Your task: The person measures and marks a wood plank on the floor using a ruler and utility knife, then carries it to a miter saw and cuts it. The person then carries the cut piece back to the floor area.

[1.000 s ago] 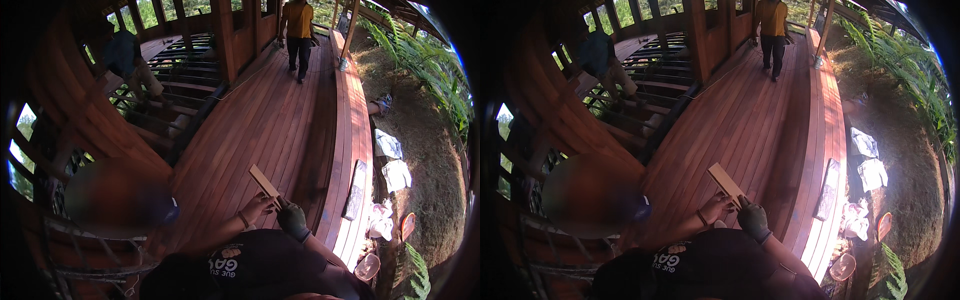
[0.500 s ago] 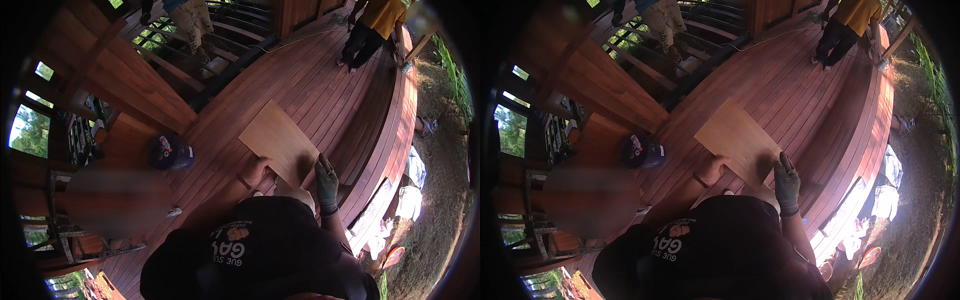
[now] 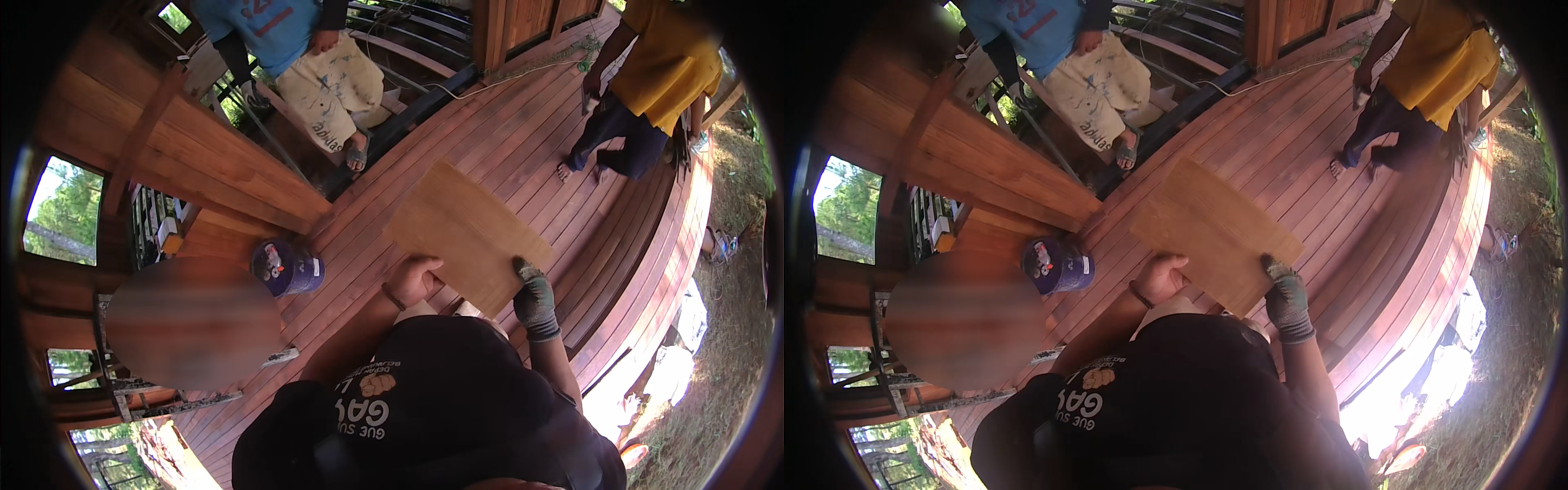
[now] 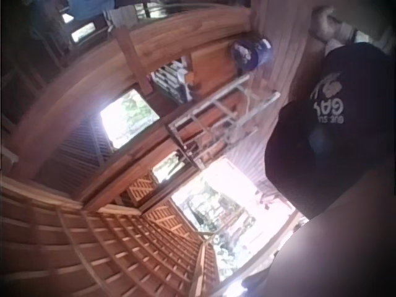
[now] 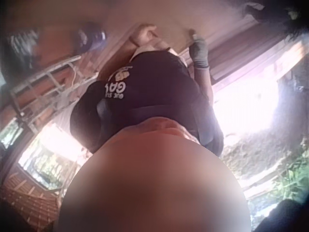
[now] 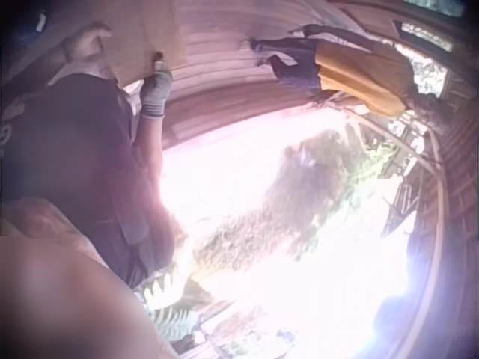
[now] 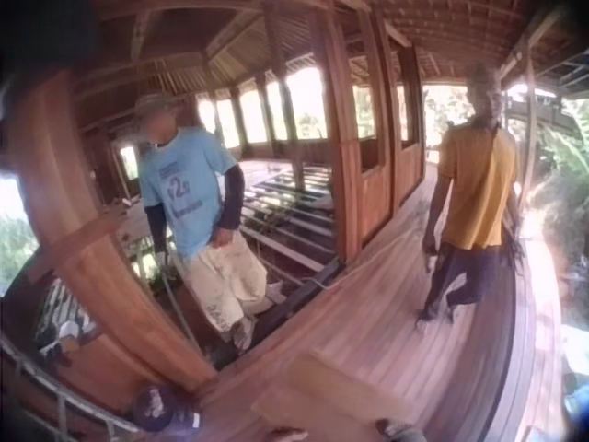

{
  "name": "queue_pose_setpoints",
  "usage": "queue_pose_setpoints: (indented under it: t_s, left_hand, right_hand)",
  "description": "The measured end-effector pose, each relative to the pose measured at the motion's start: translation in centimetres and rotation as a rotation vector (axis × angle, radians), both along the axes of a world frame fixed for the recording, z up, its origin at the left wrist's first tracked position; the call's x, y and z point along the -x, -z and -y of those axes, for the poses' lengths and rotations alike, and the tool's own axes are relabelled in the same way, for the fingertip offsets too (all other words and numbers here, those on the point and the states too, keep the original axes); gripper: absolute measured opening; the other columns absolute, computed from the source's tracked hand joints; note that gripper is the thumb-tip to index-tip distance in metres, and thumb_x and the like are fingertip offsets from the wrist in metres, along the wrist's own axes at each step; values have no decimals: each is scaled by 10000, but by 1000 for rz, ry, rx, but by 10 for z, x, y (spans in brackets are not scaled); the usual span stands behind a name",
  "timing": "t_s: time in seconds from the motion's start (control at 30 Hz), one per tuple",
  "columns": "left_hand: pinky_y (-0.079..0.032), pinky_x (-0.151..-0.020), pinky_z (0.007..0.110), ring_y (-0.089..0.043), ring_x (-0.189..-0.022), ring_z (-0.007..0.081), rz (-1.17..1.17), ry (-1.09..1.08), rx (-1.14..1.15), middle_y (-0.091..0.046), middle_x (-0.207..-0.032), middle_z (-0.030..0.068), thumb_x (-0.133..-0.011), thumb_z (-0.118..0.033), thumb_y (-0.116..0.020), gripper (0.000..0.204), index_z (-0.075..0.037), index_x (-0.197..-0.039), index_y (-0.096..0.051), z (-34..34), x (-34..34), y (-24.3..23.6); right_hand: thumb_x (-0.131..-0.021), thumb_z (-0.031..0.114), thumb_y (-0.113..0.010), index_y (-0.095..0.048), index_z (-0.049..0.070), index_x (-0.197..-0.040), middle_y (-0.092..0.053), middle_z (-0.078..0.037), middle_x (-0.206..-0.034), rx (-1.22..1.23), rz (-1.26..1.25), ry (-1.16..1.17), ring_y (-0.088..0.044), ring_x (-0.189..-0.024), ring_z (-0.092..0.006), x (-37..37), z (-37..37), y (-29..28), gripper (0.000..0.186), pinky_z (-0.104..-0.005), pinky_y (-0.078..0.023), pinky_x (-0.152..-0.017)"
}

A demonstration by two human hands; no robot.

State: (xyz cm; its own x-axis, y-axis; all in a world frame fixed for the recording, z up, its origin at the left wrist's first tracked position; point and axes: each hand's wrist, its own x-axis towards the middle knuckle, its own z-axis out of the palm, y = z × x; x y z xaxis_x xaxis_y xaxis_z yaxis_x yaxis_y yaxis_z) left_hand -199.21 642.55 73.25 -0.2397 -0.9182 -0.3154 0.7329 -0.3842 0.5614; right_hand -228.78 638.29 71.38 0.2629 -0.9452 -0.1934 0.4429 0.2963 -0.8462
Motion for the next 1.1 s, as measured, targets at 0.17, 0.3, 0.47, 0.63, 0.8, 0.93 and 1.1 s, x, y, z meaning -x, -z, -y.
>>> queue_pose_setpoints:
  t_s: [0.17, 0.3, 0.47, 0.63, 0.8, 0.93, 1.1]
  left_hand:
    - [-550, -836, 336, -680, -1031, 206, 680, -284, -224, -676, -1156, 80, -994, -216, -594, 330, -38, -1271, -601, 33, -38, 37]
    - [-539, -773, 317, -663, -958, 171, 876, -397, -201, -668, -1092, 67, -1002, -261, -598, 300, -45, -1208, -631, 77, -82, 57]
    - [-525, -848, 371, -648, -1013, 196, 822, -317, -214, -663, -1142, 67, -1026, -304, -571, 297, -82, -1223, -587, 167, -132, 75]
    - [-533, -874, 430, -654, -1054, 240, 529, -292, -334, -659, -1150, 91, -1045, -316, -542, 287, -87, -1215, -576, 218, -169, 83]
    - [-545, -846, 413, -667, -992, 246, 444, -345, -421, -666, -1114, 100, -1031, -268, -540, 272, -53, -1189, -595, 240, -194, 102]
    - [-547, -871, 427, -655, -1047, 252, 281, -357, -523, -665, -1125, 104, -1020, -240, -550, 264, -45, -1190, -599, 275, -218, 134]
    - [-561, -897, 431, -661, -1053, 256, 384, -331, -438, -662, -1103, 104, -998, -212, -557, 227, -34, -1121, -627, 353, -231, 173]
  right_hand:
    - [-920, 35, -659, -735, 32, -1119, -749, -95, -1107, 543, -481, -136, -703, -1035, -194, 4, 76, -4, 213, -339, -548, -932]
    - [-913, 4, -674, -737, -19, -1070, -742, -38, -1008, -53, -248, -115, -682, -913, -120, -40, 125, -44, 171, -291, -544, -827]
    - [-864, 82, -732, -774, 108, -1089, -764, -69, -1035, 1318, -932, -53, -715, -810, -211, -101, 198, -56, 230, -342, -579, -724]
    - [-774, 130, -721, -791, 137, -989, -733, -89, -1206, 1309, -859, -317, -716, -944, -265, -150, 264, -71, 226, -386, -582, -786]
    - [-763, 135, -726, -786, 101, -981, -701, -132, -1264, 1365, -807, -481, -705, -1015, -301, -185, 332, -86, 229, -401, -574, -841]
    - [-752, 148, -728, -778, 66, -1015, -690, -164, -1266, 1166, -798, -668, -699, -1038, -337, -212, 402, -76, 280, -411, -558, -879]
    - [-825, 183, -758, -695, 131, -1302, -734, -122, -1093, 900, -678, -850, -696, -955, -257, -240, 521, -52, 484, -386, -527, -860]
